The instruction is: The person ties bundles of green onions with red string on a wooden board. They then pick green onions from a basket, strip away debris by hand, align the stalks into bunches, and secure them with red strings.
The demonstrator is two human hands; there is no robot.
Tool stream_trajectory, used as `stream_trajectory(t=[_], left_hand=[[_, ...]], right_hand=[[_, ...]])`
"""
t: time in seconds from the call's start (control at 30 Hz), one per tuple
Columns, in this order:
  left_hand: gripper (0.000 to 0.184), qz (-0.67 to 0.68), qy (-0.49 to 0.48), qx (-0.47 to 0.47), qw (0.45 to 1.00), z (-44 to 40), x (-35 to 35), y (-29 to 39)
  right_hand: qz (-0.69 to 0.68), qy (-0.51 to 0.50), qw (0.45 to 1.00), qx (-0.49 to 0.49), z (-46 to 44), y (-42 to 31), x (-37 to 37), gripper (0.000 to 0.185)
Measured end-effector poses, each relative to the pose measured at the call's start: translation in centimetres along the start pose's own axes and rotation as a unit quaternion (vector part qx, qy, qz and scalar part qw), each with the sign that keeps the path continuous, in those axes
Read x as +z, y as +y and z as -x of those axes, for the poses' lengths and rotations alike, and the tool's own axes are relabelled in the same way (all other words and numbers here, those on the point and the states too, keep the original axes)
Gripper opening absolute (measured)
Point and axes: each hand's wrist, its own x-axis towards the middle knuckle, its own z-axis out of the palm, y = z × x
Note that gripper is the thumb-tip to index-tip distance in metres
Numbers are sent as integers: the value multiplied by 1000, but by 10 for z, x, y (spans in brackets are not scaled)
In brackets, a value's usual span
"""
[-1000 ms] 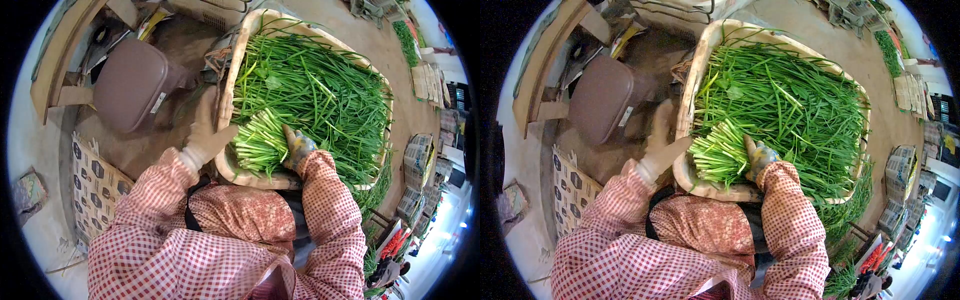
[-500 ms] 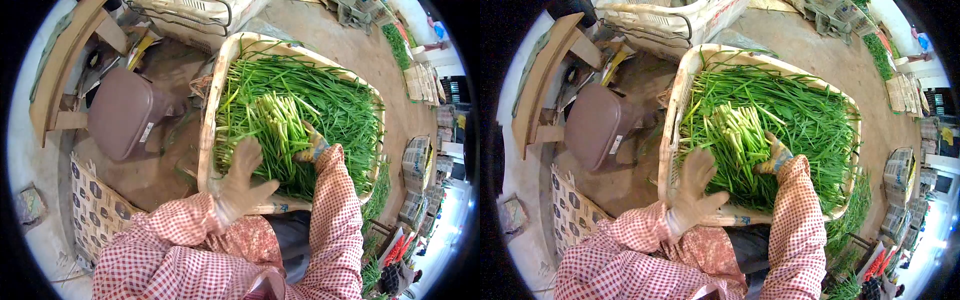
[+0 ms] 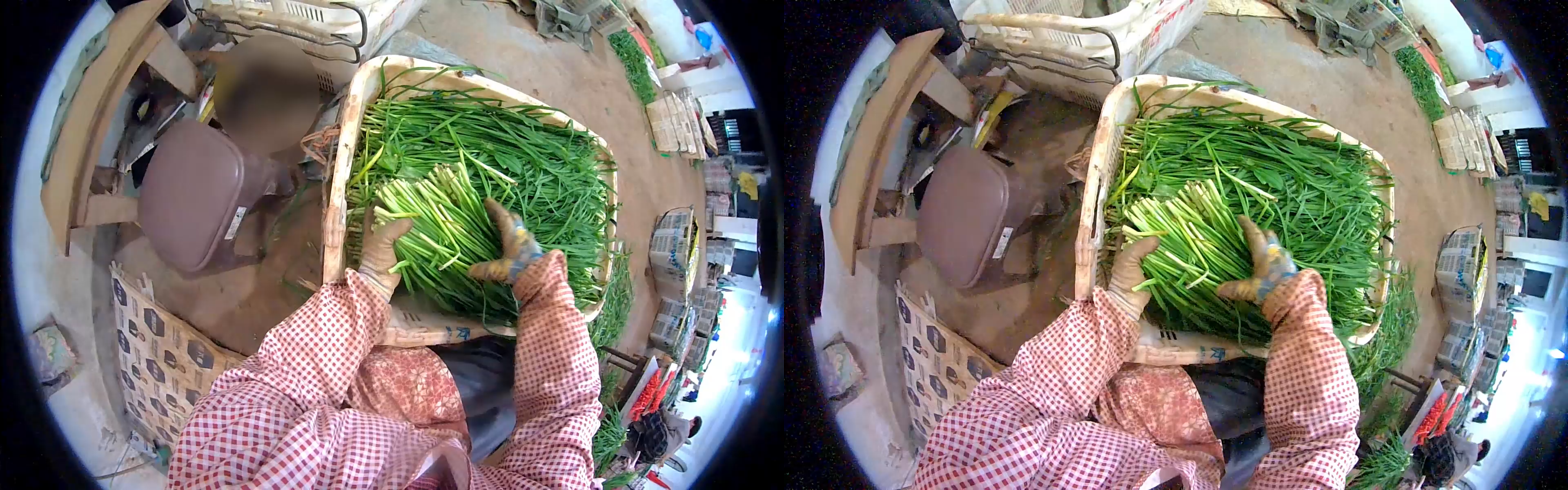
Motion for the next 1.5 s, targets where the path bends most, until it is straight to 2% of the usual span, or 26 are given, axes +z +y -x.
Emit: stream_trajectory(t=[0.07,0.1,0.13,0.17,0.23,0.3,0.33,0.4,0.43,0.47,0.5,0.57,0.63,0.7,0.73,0.8,0.83,0.93,1.03,1.17,1.2,1.23,1.27,1.37,1.43,1.5], left_hand=[[56,53,-31,-40,997,5,3,2],[56,58,-31,-41,997,7,5,3],[54,49,-17,-43,998,9,8,5],[52,39,-3,-44,998,10,10,6],[49,28,-31,-45,998,9,11,8],[51,47,-85,-21,995,9,19,11],[63,-2,-138,-9,990,10,25,14],[68,-9,-127,18,992,16,39,19],[76,-16,-115,43,992,18,43,20],[87,-34,-67,35,997,17,46,20],[87,-31,-69,35,997,19,47,21],[89,58,-47,-21,997,23,49,24],[88,69,-25,-27,997,24,51,24],[82,25,-59,-8,998,26,53,28],[74,61,-49,-20,997,28,60,30],[71,61,-54,-32,996,25,55,29],[68,58,-59,-43,996,25,56,29],[53,66,-26,-34,997,12,41,14],[38,3,-2,13,1000,3,19,0],[52,-138,-64,86,985,29,36,14],[56,-95,-81,58,990,45,58,23],[59,-52,-98,31,993,56,70,28],[64,-67,-32,18,997,52,61,18],[49,70,-67,-3,995,46,83,3],[40,-55,-2,105,993,38,72,-21],[35,-204,8,190,960,31,71,-32]], right_hand=[[7,97,995,25,6,3,-12,94],[19,143,989,44,6,-2,-16,83],[45,197,979,0,4,-1,-12,60],[-14,196,981,-7,1,-4,-5,49],[-9,163,985,-58,-5,-18,11,44],[-3,100,994,-47,-14,-21,30,44],[-50,111,991,-53,-23,-5,43,43],[-161,106,981,-34,-35,2,43,40],[-165,87,982,21,-38,-3,36,39],[-167,78,983,18,-37,-8,31,38],[-168,69,983,17,-36,-15,25,37],[-58,117,991,-27,-24,-32,22,35],[-19,115,993,-25,-18,-40,23,33],[13,114,988,-102,-13,-35,28,42],[25,114,985,-127,-9,-42,26,45],[0,92,992,-85,6,-66,22,62],[-27,45,998,-37,5,-72,28,93],[58,45,996,-44,10,-89,47,125],[112,43,993,-19,-2,-99,50,126],[16,81,997,2,2,-83,36,121],[-128,135,982,-33,4,-62,41,115],[-171,134,976,-36,9,-56,37,112],[-213,134,967,-38,15,-49,33,110],[-144,169,973,-70,35,-47,23,105],[-230,185,953,-65,44,-36,27,102],[-219,208,950,-80,55,-31,26,101]])
